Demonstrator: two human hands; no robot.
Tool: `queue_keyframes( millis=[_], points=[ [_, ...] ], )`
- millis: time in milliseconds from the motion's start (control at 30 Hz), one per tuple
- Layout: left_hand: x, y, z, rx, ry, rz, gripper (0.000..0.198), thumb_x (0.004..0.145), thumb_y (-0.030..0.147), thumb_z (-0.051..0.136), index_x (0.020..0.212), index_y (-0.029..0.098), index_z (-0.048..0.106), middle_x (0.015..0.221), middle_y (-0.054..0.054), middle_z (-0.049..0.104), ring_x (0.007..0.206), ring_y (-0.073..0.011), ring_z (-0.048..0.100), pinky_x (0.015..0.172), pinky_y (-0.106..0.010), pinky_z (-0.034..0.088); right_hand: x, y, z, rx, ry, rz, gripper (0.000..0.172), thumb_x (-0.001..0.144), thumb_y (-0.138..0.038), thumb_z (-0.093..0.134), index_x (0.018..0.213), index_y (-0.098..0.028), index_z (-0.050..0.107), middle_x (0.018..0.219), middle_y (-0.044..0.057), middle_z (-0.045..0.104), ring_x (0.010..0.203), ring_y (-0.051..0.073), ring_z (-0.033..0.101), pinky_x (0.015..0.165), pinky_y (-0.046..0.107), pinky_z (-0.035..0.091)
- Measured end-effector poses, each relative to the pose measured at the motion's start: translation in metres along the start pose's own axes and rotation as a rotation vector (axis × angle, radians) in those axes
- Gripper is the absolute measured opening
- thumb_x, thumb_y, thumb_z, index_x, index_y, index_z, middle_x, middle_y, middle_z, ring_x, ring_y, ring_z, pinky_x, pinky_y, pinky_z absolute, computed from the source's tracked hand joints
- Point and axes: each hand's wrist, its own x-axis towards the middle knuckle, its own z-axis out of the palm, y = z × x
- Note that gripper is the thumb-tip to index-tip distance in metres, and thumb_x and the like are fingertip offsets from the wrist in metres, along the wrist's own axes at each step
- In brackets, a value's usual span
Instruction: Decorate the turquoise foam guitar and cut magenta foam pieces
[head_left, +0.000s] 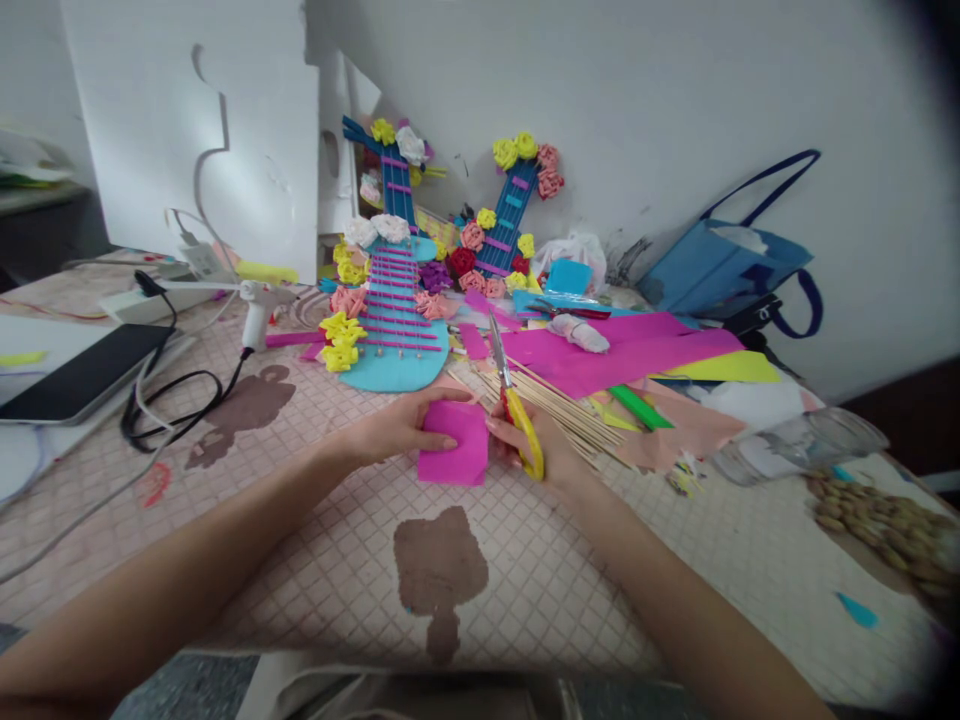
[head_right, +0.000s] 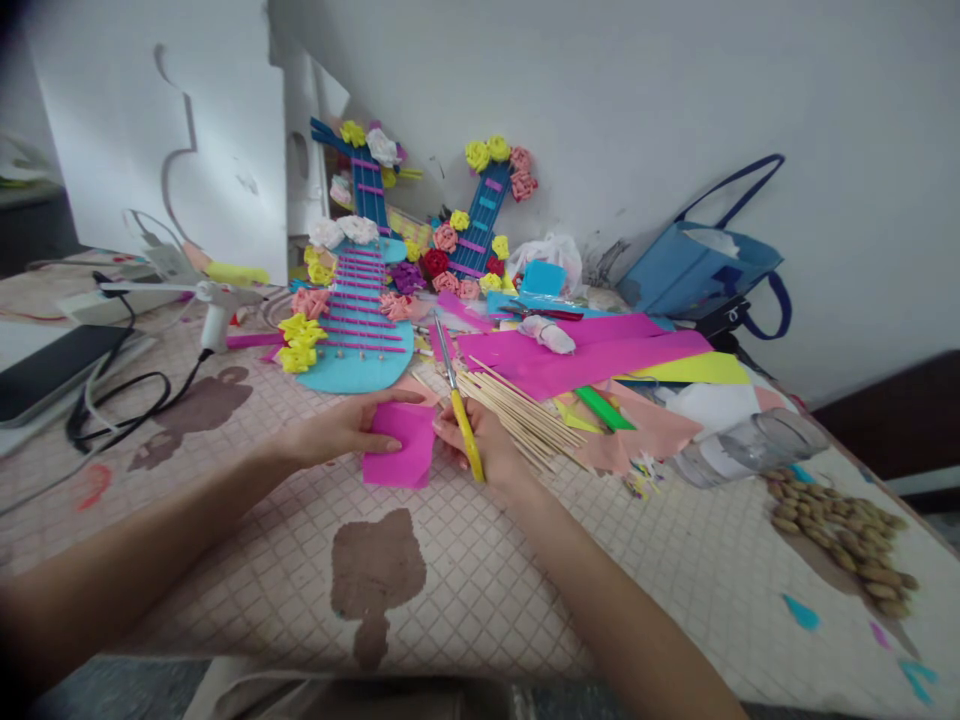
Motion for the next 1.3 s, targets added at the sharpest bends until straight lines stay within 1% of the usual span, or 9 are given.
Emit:
queue_keyframes(
  millis=[67,167,333,433,567,733,967,1133,1300],
  points=[
    [0.001,0.000,0.001,-0.029,0.004,-0.013,0.060,0.072,0.026,0.068,0.129,0.021,0.048,0.134,-0.012,0.051,0.111,-0.0220,0.055,0.086,-0.034,0.048,0.000,0.001,0.002,0.024,0.014,-0.016,0.039,0.064,-0.047,0.072,0.080,-0.021,0.048,0.058,-0.008,0.046,0.039,0.004,0.039,0.032,0.017,0.030],
    [0.002,-0.005,0.002,-0.061,0.005,-0.034,0.066,0.068,0.025,0.071,0.129,0.019,0.048,0.127,-0.012,0.056,0.106,-0.0215,0.058,0.083,-0.033,0.049,-0.003,-0.002,0.007,0.053,0.026,-0.001,0.042,0.061,-0.047,0.075,0.079,-0.021,0.048,0.058,-0.009,0.044,0.037,0.003,0.034,0.032,0.018,0.027],
    [0.004,-0.015,0.010,-0.140,0.036,-0.056,0.072,0.061,0.025,0.078,0.126,0.016,0.047,0.120,-0.012,0.060,0.100,-0.0205,0.061,0.081,-0.032,0.050,-0.006,-0.008,0.013,0.090,0.070,-0.012,0.046,0.053,-0.040,0.081,0.078,-0.021,0.048,0.064,-0.007,0.047,0.043,0.003,0.037,0.036,0.018,0.029],
    [0.003,-0.012,0.017,-0.311,0.078,-0.110,0.064,0.063,0.025,0.078,0.120,0.016,0.050,0.115,-0.011,0.063,0.095,-0.0190,0.063,0.080,-0.032,0.050,-0.005,-0.006,0.013,0.096,0.118,-0.036,0.044,0.054,-0.039,0.080,0.078,-0.021,0.048,0.065,-0.007,0.046,0.044,0.004,0.037,0.036,0.018,0.029],
    [0.001,-0.005,0.023,-0.515,0.081,-0.258,0.050,0.062,0.022,0.080,0.106,0.012,0.058,0.098,-0.009,0.070,0.083,-0.0173,0.067,0.076,-0.030,0.051,-0.001,-0.001,0.009,0.102,0.181,-0.041,0.044,0.056,-0.039,0.080,0.080,-0.021,0.047,0.063,-0.008,0.046,0.041,0.004,0.036,0.035,0.019,0.028],
    [0.003,-0.009,0.021,-0.645,0.127,-0.279,0.049,0.059,0.015,0.082,0.103,0.011,0.060,0.082,-0.006,0.073,0.073,-0.0157,0.068,0.072,-0.027,0.052,0.001,0.003,0.006,0.126,0.176,-0.034,0.044,0.058,-0.037,0.081,0.082,-0.021,0.048,0.064,-0.008,0.048,0.042,0.003,0.037,0.034,0.017,0.029],
    [0.004,-0.009,0.018,-0.745,0.143,-0.267,0.047,0.059,0.008,0.081,0.101,0.010,0.060,0.087,-0.007,0.073,0.077,-0.0155,0.069,0.077,-0.026,0.052,0.000,0.003,0.005,0.160,0.166,-0.046,0.043,0.058,-0.036,0.081,0.081,-0.021,0.048,0.060,-0.010,0.044,0.041,0.003,0.036,0.034,0.016,0.029],
    [0.005,-0.008,0.017,-0.770,0.139,-0.257,0.047,0.060,0.005,0.080,0.102,0.011,0.060,0.085,-0.006,0.073,0.075,-0.0140,0.069,0.075,-0.024,0.053,-0.001,0.001,0.004,0.160,0.156,-0.041,0.041,0.059,-0.034,0.081,0.079,-0.021,0.048,0.060,-0.010,0.043,0.041,0.003,0.036,0.034,0.016,0.029],
    [0.005,-0.005,0.021,-0.748,0.132,-0.264,0.043,0.065,0.010,0.078,0.104,0.011,0.060,0.089,-0.008,0.073,0.077,-0.0156,0.070,0.077,-0.026,0.054,0.001,0.002,0.006,0.146,0.174,-0.080,0.041,0.056,-0.029,0.082,0.079,-0.020,0.049,0.058,-0.010,0.042,0.042,0.003,0.034,0.034,0.017,0.027]
  ],
)
